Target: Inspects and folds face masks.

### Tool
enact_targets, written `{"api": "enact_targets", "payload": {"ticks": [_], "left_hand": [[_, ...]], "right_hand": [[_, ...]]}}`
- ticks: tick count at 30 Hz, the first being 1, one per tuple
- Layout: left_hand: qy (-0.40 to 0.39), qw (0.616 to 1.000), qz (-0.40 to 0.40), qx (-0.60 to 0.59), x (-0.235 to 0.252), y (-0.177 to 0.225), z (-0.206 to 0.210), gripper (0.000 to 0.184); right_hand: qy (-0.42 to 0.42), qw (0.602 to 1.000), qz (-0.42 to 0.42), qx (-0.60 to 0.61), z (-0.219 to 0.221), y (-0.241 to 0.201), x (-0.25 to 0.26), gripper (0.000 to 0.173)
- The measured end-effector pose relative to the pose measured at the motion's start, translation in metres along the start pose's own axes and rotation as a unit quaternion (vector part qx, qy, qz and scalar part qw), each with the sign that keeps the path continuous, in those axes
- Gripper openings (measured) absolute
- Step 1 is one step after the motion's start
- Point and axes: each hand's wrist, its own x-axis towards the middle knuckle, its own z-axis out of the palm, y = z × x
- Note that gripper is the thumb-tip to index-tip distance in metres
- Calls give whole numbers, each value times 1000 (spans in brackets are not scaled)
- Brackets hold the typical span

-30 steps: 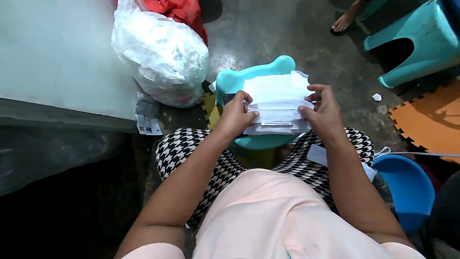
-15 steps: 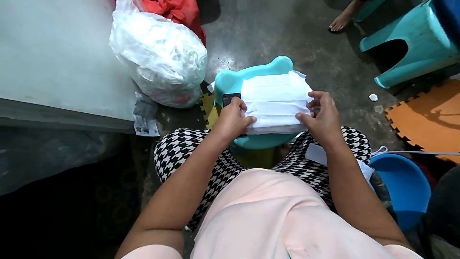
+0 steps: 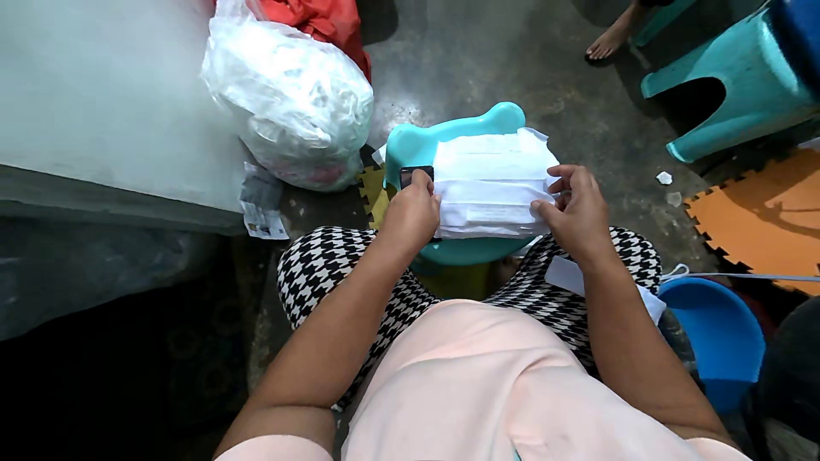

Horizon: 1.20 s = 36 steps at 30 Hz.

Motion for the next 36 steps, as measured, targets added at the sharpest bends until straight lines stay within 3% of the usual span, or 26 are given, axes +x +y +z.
{"api": "enact_targets", "payload": {"ticks": [3, 5, 9, 12, 16, 19, 26, 36], "left_hand": [[105, 982, 156, 13, -3, -5, 8, 27], [128, 961, 245, 13, -2, -5, 17, 23], [115, 963, 240, 46, 1, -7, 32, 25], [159, 957, 235, 57, 1, -6, 34, 32], [179, 917, 355, 16, 3, 6, 48, 15], [143, 903, 406, 10, 5, 19, 64, 18], [139, 903, 406, 34, 4, 18, 83, 24], [116, 918, 372, 78, -5, 26, 91, 33]], "right_hand": [[5, 1000, -8, 0, 1, 1, 0, 52], [14, 1000, -20, 1, 2, 2, -1, 51], [44, 998, -38, 15, 6, 6, 0, 45], [63, 996, -57, 15, 7, 7, 2, 44], [68, 995, -69, 30, 10, 6, 3, 42], [73, 993, -74, 57, 11, 8, 4, 41], [105, 982, -70, 139, 13, 18, 8, 43], [73, 994, -41, 76, 10, 11, 1, 48]]}}
